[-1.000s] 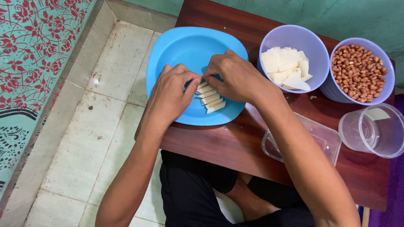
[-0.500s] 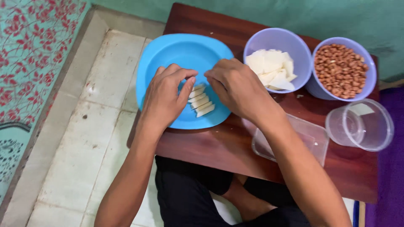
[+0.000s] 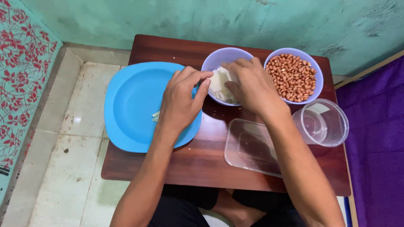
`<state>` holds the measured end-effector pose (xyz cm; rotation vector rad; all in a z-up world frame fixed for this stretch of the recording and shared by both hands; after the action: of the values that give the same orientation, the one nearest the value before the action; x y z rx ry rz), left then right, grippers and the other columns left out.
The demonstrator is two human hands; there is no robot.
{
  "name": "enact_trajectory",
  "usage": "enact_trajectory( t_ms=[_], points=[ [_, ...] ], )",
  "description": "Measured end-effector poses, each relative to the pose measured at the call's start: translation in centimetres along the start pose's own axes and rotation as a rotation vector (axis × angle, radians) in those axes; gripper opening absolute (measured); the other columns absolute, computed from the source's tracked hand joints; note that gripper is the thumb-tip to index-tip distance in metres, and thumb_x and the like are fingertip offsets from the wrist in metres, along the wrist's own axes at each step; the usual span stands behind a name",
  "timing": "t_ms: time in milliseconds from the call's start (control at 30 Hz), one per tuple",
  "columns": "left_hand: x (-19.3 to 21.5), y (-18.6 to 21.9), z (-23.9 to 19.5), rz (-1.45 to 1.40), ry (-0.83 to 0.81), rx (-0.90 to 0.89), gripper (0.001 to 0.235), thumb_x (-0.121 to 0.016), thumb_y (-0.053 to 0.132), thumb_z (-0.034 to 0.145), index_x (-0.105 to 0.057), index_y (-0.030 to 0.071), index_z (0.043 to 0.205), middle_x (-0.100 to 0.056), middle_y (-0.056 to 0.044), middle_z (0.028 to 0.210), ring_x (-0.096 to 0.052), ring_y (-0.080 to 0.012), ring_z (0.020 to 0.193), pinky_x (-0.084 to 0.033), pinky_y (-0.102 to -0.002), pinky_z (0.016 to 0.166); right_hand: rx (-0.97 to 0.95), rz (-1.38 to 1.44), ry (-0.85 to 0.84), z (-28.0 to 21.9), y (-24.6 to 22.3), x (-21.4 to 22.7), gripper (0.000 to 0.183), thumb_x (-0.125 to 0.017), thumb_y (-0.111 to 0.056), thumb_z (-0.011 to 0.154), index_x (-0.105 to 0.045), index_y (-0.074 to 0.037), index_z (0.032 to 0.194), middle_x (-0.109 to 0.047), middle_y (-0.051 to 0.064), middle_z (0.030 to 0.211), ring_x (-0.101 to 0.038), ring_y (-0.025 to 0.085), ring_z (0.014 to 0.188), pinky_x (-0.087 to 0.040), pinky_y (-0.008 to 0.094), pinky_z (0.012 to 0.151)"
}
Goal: The person sits at a low table and repeatedly wraps peanuts in thin white sheets. They pick a sheet, place a peanut on it, fold it into a small packet, and place the finished item on a blue plate. The process is repeated using ingredients from bowls on the table.
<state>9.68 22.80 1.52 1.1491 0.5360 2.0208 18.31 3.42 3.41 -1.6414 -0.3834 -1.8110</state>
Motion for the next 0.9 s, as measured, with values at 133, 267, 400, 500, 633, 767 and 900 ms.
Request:
enact_trajectory(
  t_ms=[133, 267, 400, 500, 633, 767, 900],
  points=[
    [-0.1, -0.1, 0.2, -0.037, 0.037, -0.016, 0.019, -0.06, 0.021, 0.104, -0.073, 0.017, 0.118, -0.065, -0.005, 0.094, -0.063, -0.0267, 0.089, -0.052, -0.041, 0.085, 0.02, 0.037, 0.037, 0.6, 1.6, -0.2, 0.03, -0.076, -0.015, 0.085, -0.073, -0.012, 0.115, -0.066, 0.014, 0.099, -0.063, 0.041, 0.096, -0.055, 0.051, 0.08],
    [-0.3, 0.1, 0.2, -0.094, 0.079, -0.034, 0.018, -0.061, 0.018, 0.104, -0.073, 0.014, 0.117, -0.064, -0.006, 0.093, -0.063, -0.0273, 0.086, -0.052, -0.041, 0.083, -0.042, 0.327, 0.046, -0.6, 1.2, 1.5, 0.024, -0.074, -0.011, 0.088, -0.077, -0.011, 0.112, -0.073, 0.019, 0.089, -0.071, 0.042, 0.087, -0.055, 0.05, 0.073],
    [-0.7, 0.8, 0.2, -0.168, 0.1, -0.043, 0.018, -0.062, 0.019, 0.105, -0.073, 0.012, 0.116, -0.064, -0.007, 0.09, -0.064, -0.027, 0.083, -0.053, -0.04, 0.081, -0.184, 0.816, 0.037, -2.3, 0.8, 2.6, 0.021, -0.065, -0.004, 0.098, -0.074, -0.003, 0.117, -0.078, 0.015, 0.092, -0.071, 0.014, 0.073, -0.059, 0.029, 0.069],
    [-0.7, 2.5, -0.1, -0.27, 0.069, -0.028, 0.019, -0.064, 0.018, 0.103, -0.072, 0.009, 0.117, -0.066, -0.011, 0.089, -0.066, -0.0261, 0.077, -0.053, -0.036, 0.069, -0.204, 0.972, 0.078, -4.6, 0.9, 2.5, 0.022, -0.063, 0.002, 0.099, -0.073, 0.002, 0.119, -0.077, 0.017, 0.092, -0.07, 0.017, 0.077, -0.064, 0.034, 0.068],
    [-3.0, 4.1, -1.4, -0.419, 0.023, 0.007, 0.026, -0.076, 0.019, 0.094, -0.072, 0.008, 0.117, -0.069, -0.01, 0.09, -0.068, -0.0241, 0.074, -0.054, -0.033, 0.064, -0.352, 1.101, 0.16, -8.0, -0.2, 2.5, 0.02, -0.071, -0.003, 0.096, -0.073, 0.0, 0.115, -0.077, 0.014, 0.084, -0.073, 0.014, 0.071, -0.067, 0.033, 0.06],
    [-4.0, 6.9, -2.6, -0.509, -0.041, 0.05, 0.011, -0.073, 0.018, 0.095, -0.078, 0.012, 0.103, -0.068, -0.008, 0.077, -0.066, -0.0193, 0.066, -0.052, -0.031, 0.061, -0.35, 1.106, 0.291, -11.7, 0.3, 1.3, 0.023, -0.076, -0.004, 0.093, -0.073, 0.001, 0.115, -0.074, 0.013, 0.075, -0.072, 0.014, 0.061, -0.064, 0.029, 0.055],
    [-5.3, 8.6, -4.1, -0.641, -0.104, 0.071, 0.011, -0.07, 0.017, 0.097, -0.078, 0.014, 0.103, -0.07, -0.007, 0.072, -0.071, -0.0185, 0.066, -0.057, -0.03, 0.061, -0.281, 1.158, 0.348, -15.5, 0.5, 0.6, 0.016, -0.071, 0.001, 0.094, -0.074, 0.004, 0.109, -0.069, 0.015, 0.063, -0.065, 0.014, 0.046, -0.059, 0.026, 0.044]
  ],
)
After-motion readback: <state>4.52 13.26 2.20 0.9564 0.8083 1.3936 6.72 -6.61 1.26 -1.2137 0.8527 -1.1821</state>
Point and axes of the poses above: each hand's wrist, its own z-axis towards the middle knuckle, its own x-axis out of the back of the hand, y = z × x, the point moved 1 cm from there along z, towards the middle knuckle
